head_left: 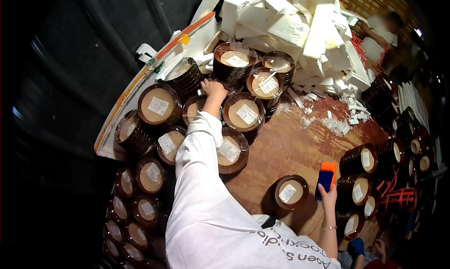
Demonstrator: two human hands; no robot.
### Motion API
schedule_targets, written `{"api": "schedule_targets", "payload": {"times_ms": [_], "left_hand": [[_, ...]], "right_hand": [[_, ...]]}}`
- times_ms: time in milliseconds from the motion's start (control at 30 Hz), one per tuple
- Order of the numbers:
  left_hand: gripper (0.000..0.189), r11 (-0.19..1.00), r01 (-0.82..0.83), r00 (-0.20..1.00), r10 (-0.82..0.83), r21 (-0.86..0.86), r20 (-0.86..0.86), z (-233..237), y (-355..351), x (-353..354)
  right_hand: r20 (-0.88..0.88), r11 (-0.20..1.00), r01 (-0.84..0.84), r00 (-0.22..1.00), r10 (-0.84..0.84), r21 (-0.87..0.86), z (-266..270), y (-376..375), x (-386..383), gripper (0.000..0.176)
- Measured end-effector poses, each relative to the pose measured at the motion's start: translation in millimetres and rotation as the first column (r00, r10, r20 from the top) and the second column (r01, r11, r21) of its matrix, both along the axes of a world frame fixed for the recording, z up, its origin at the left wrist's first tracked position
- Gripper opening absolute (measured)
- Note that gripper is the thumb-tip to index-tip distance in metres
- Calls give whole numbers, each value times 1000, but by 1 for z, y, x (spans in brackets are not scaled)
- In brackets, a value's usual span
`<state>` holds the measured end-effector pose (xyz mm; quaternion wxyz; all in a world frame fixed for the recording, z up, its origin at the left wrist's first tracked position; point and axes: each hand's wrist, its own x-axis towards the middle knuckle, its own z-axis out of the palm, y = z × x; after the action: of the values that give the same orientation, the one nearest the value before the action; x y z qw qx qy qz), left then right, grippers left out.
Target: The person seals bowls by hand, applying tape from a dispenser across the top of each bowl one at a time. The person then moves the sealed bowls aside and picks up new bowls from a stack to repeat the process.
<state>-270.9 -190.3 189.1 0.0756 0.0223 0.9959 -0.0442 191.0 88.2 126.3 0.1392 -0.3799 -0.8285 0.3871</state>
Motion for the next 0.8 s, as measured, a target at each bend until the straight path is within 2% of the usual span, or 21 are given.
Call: {"api": "schedule_targets", "payload": {"times_ms": [33, 67, 133, 200, 233, 267, 333, 400, 467, 500, 533, 567, 633, 667, 700, 733, 767, 800], "left_hand": [[66, 1000, -13, 1000, 13, 0, 6, -4, -2, -1], [65, 1000, -13, 998, 14, 18, -54, -8, -3, 1], [64, 999, -10, 993, 14, 37, -120, -7, 0, 5], [61, 1000, -1, 987, 5, 25, -158, -3, -2, 7], [66, 1000, 10, 972, -4, 24, -234, -12, -4, 4], [66, 1000, -5, 972, 12, 27, -233, -13, -5, 2], [64, 996, 88, 968, -79, 28, -239, -17, -6, 0], [63, 996, 87, 957, -77, 24, -279, -16, -8, 4], [64, 985, 116, 960, -79, 126, -268, -4, -8, 12], [63, 982, 133, 936, -79, 137, -343, -7, -9, 13], [63, 982, 129, 940, -76, 139, -332, -10, -10, 15], [62, 984, 133, 922, -81, 115, -379, -13, -11, 15], [62, 986, 143, 905, -93, 91, -416, -13, -10, 16], [61, 984, 150, 914, -102, 94, -393, -10, -11, 15], [59, 983, 160, 922, -114, 94, -371, -10, -11, 16], [59, 981, 170, 921, -126, 92, -368, -13, -11, 15], [58, 978, 178, 922, -128, 106, -364, -13, -11, 12], [57, 977, 176, 926, -122, 123, -358, -12, -11, 10]], "right_hand": [[30, 995, -40, 999, 37, 91, -25, 19, -15, 36], [131, 986, -53, 991, 33, 155, -46, 32, -30, 38], [251, 951, -120, 967, 46, 285, -58, 32, -63, 45], [397, 930, -182, 917, 43, 318, -83, 32, -87, 52], [434, 905, -246, 898, 77, 348, -110, 39, -93, 55], [488, 905, -274, 868, 87, 325, -118, 38, -100, 57], [567, 927, -292, 816, 113, 235, -118, 33, -110, 59], [569, 930, -309, 809, 147, 199, -122, 32, -111, 60], [567, 932, -318, 806, 170, 173, -120, 38, -117, 61], [582, 931, -353, 777, 239, 90, -110, 40, -119, 60], [596, 924, -383, 742, 307, 2, -95, 39, -118, 58], [698, 886, -463, 643, 314, 28, -80, 42, -127, 54], [553, 891, -447, 762, 338, 72, -33, 37, -161, 44], [245, 888, -445, 879, 408, 118, -7, 25, -186, 37], [-54, 886, -459, 888, 457, -59, 17, 10, -220, 32], [-137, 835, -493, 870, 474, -244, 44, -6, -253, 35], [-400, 668, -574, 816, 417, -473, 113, -55, -303, 43], [-488, 555, -633, 772, 407, -539, 113, -64, -337, 49]]}}
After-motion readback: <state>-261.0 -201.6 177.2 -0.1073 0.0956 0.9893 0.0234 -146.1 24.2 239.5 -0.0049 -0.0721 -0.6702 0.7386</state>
